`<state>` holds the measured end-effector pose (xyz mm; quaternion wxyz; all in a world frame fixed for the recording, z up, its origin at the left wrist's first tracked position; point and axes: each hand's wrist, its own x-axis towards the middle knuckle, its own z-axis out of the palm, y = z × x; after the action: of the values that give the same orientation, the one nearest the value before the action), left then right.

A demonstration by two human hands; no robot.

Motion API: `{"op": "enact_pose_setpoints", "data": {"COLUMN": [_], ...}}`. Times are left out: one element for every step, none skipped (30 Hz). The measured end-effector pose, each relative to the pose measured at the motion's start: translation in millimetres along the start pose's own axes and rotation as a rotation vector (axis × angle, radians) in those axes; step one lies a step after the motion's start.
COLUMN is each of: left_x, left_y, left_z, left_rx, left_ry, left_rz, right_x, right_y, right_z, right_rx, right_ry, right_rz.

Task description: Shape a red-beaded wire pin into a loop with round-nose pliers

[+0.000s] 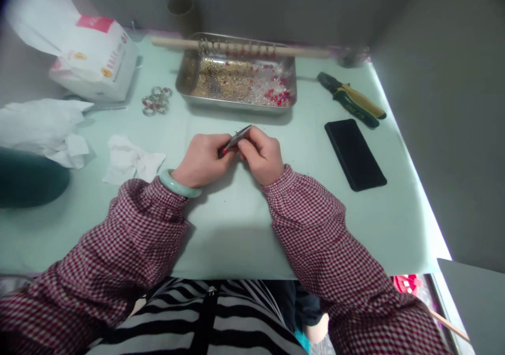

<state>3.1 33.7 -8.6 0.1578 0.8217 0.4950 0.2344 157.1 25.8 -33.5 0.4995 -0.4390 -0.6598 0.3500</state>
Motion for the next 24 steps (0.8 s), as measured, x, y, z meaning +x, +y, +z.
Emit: {"op": "enact_pose_setpoints", "data": {"left_x": [0.0, 0.1, 0.1, 0.2, 0.2, 0.3, 0.3, 0.3, 0.2, 0.2, 0.1, 0.1, 0.0, 0.0, -0.1, -0.1, -0.1, -0.1, 0.0, 0.0, 0.1, 0.2, 0.2, 0.3], "left_y": [0.2, 0.4, 0.6, 0.8, 1.0, 1.2, 1.3, 1.2, 1.1, 0.9, 0.6, 0.3, -0.1, -0.5, -1.0, -1.4, -1.8, -2.2, -2.5, -2.8, -3.0, -3.1, -3.2, -3.2], "left_z": [-0.5, -0.9, -1.3, -1.7, -1.9, -2.0, -1.9, -1.7, -1.3, -0.8, -0.2, 0.3, 0.9, 1.4, 1.8, 2.1, 2.4, 2.7, 2.9, 3.0, 3.1, 3.3, 3.4, 3.5], "left_rx": [-0.011, -0.02, -0.028, -0.033, -0.036, -0.036, -0.033, -0.028, -0.021, -0.012, -0.002, 0.008, 0.018, 0.029, 0.039, 0.048, 0.057, 0.064, 0.069, 0.072, 0.075, 0.077, 0.078, 0.079], "left_ry": [-0.008, -0.018, -0.027, -0.035, -0.04, -0.044, -0.046, -0.046, -0.043, -0.039, -0.033, -0.026, -0.018, -0.011, -0.006, -0.002, 0.002, 0.007, 0.014, 0.021, 0.029, 0.035, 0.038, 0.039], "left_rz": [-0.002, -0.004, -0.006, -0.006, -0.006, -0.005, -0.004, -0.003, 0.0, 0.004, 0.01, 0.017, 0.025, 0.034, 0.04, 0.045, 0.048, 0.05, 0.052, 0.054, 0.058, 0.062, 0.064, 0.065], "right_x": [0.1, 0.3, 0.4, 0.6, 0.7, 0.7, 0.7, 0.7, 0.6, 0.5, 0.5, 0.4, 0.4, 0.3, 0.3, 0.2, 0.2, 0.1, 0.0, 0.0, 0.0, 0.0, 0.1, 0.2], "right_y": [-0.3, -0.5, -0.7, -0.9, -1.0, -1.0, -1.0, -0.9, -0.9, -1.0, -1.1, -1.3, -1.4, -1.5, -1.5, -1.4, -1.2, -0.9, -0.6, -0.4, -0.2, -0.2, -0.3, -0.4], "right_z": [-0.6, -1.2, -1.8, -2.4, -2.9, -3.2, -3.3, -3.3, -3.1, -2.8, -2.4, -2.1, -1.7, -1.4, -1.2, -0.9, -0.8, -0.6, -0.4, -0.3, -0.2, -0.1, -0.1, -0.1], "right_rx": [0.009, 0.016, 0.019, 0.019, 0.016, 0.012, 0.007, 0.002, -0.004, -0.01, -0.019, -0.03, -0.041, -0.051, -0.062, -0.071, -0.077, -0.08, -0.082, -0.083, -0.083, -0.083, -0.085, -0.088], "right_ry": [-0.006, -0.013, -0.018, -0.021, -0.022, -0.021, -0.02, -0.017, -0.012, -0.008, -0.004, -0.001, 0.003, 0.004, 0.003, 0.0, -0.003, -0.006, -0.009, -0.012, -0.013, -0.015, -0.018, -0.021], "right_rz": [0.001, 0.0, -0.004, -0.008, -0.013, -0.018, -0.021, -0.023, -0.025, -0.029, -0.033, -0.037, -0.04, -0.042, -0.043, -0.042, -0.042, -0.041, -0.039, -0.039, -0.039, -0.041, -0.043, -0.047]}}
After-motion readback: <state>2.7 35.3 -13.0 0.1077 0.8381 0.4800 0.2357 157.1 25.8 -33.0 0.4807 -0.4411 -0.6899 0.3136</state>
